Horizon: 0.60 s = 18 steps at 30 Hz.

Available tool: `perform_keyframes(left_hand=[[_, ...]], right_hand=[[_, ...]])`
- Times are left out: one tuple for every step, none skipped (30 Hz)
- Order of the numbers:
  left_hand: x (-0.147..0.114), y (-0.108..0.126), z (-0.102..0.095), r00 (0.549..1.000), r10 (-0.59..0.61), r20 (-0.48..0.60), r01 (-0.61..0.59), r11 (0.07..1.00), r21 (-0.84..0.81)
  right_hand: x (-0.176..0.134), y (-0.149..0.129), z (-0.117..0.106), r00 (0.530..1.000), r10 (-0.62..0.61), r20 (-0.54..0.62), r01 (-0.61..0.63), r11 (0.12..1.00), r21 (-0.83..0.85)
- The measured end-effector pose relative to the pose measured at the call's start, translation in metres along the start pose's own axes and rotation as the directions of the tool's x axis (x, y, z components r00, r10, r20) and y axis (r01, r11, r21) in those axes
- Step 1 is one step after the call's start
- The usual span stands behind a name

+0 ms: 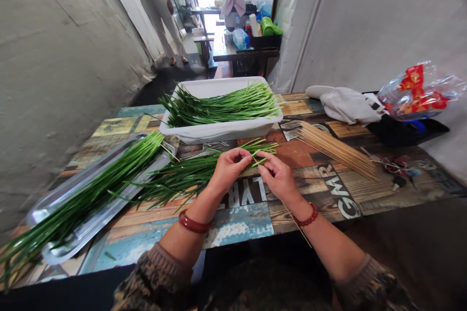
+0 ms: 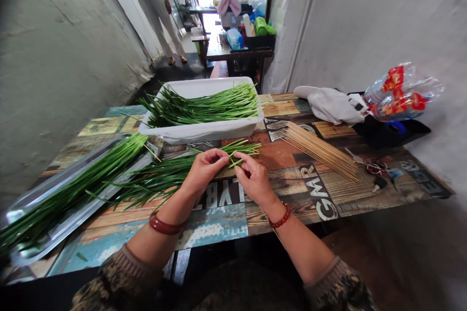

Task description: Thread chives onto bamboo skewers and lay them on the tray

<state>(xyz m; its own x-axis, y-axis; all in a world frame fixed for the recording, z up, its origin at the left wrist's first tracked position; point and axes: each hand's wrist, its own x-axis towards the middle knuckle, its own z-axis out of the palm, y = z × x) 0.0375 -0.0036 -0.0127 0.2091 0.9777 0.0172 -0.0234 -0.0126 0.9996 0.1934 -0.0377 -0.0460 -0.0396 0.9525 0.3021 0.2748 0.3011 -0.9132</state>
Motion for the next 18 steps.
perform_keyframes(left_hand=[[0.0000, -0.0001, -0.0001, 1.000, -0.001, 0.002, 0.001, 1.000, -0.001], [0.0001, -0.0002, -0.0002, 1.000, 0.000, 0.002, 0.000, 1.000, 0.000], [0.0003, -0.0004, -0.0002, 1.000, 0.002, 0.001, -0.002, 1.000, 0.002], [0.0004, -0.0006, -0.0003, 1.000, 0.004, -0.001, -0.004, 1.000, 0.006], [0.0005, -0.0008, -0.0003, 1.000, 0.007, -0.004, -0.007, 1.000, 0.009], [0.0006, -0.0009, -0.0004, 1.000, 0.009, -0.006, -0.009, 1.000, 0.012], [0.0006, -0.0010, -0.0004, 1.000, 0.011, -0.008, -0.011, 1.000, 0.018], [0.0006, -0.0010, -0.0005, 1.000, 0.011, -0.008, -0.011, 1.000, 0.024], [0.0006, -0.0009, -0.0006, 1.000, 0.011, -0.008, -0.011, 0.999, 0.031], [0.0004, -0.0006, -0.0007, 1.000, 0.010, -0.006, -0.010, 0.999, 0.036], [0.0003, -0.0003, -0.0008, 1.000, 0.008, -0.004, -0.008, 0.999, 0.041], [0.0001, 0.0001, -0.0009, 1.000, 0.006, -0.002, -0.006, 0.999, 0.044], [0.0000, 0.0005, -0.0010, 1.000, 0.004, 0.000, -0.004, 0.999, 0.046], [-0.0001, 0.0008, -0.0011, 1.000, 0.001, 0.002, -0.002, 0.999, 0.047], [-0.0001, 0.0011, -0.0012, 1.000, 0.000, 0.003, 0.000, 0.999, 0.049], [0.0000, 0.0012, -0.0014, 1.000, 0.000, 0.005, 0.000, 0.999, 0.052], [0.0001, 0.0012, -0.0016, 1.000, 0.001, 0.009, -0.001, 0.998, 0.056], [0.0003, 0.0010, -0.0018, 1.000, 0.002, 0.015, -0.003, 0.998, 0.060]], right_hand=[[0.0000, 0.0001, 0.0001, 1.000, 0.001, 0.002, -0.001, 1.000, 0.002], [-0.0001, 0.0002, 0.0003, 1.000, 0.002, 0.005, -0.002, 1.000, 0.005], [-0.0001, 0.0003, 0.0004, 1.000, 0.003, 0.007, -0.003, 1.000, 0.007], [0.0000, 0.0005, 0.0006, 1.000, 0.003, 0.008, -0.003, 1.000, 0.008], [0.0001, 0.0007, 0.0007, 1.000, 0.003, 0.007, -0.003, 1.000, 0.007], [0.0002, 0.0009, 0.0008, 1.000, 0.002, 0.006, -0.002, 1.000, 0.004], [0.0004, 0.0012, 0.0008, 1.000, 0.002, 0.005, -0.002, 1.000, 0.001], [0.0005, 0.0014, 0.0008, 1.000, 0.000, 0.005, 0.000, 1.000, -0.002], [0.0005, 0.0016, 0.0008, 1.000, -0.001, 0.003, 0.001, 1.000, -0.004], [0.0005, 0.0017, 0.0007, 1.000, -0.002, 0.003, 0.002, 1.000, -0.006], [0.0004, 0.0017, 0.0005, 1.000, -0.003, 0.001, 0.003, 1.000, -0.008], [0.0003, 0.0017, 0.0004, 1.000, -0.003, 0.001, 0.003, 1.000, -0.011], [0.0000, 0.0016, 0.0002, 1.000, -0.004, 0.000, 0.004, 1.000, -0.014], [-0.0003, 0.0016, 0.0001, 1.000, -0.005, 0.000, 0.005, 1.000, -0.017], [-0.0005, 0.0015, -0.0001, 1.000, -0.004, 0.001, 0.004, 1.000, -0.019], [-0.0008, 0.0014, -0.0002, 1.000, -0.004, 0.002, 0.004, 1.000, -0.022], [-0.0010, 0.0013, -0.0002, 1.000, -0.003, 0.003, 0.003, 1.000, -0.024], [-0.0012, 0.0013, -0.0002, 1.000, -0.002, 0.004, 0.002, 1.000, -0.028]])
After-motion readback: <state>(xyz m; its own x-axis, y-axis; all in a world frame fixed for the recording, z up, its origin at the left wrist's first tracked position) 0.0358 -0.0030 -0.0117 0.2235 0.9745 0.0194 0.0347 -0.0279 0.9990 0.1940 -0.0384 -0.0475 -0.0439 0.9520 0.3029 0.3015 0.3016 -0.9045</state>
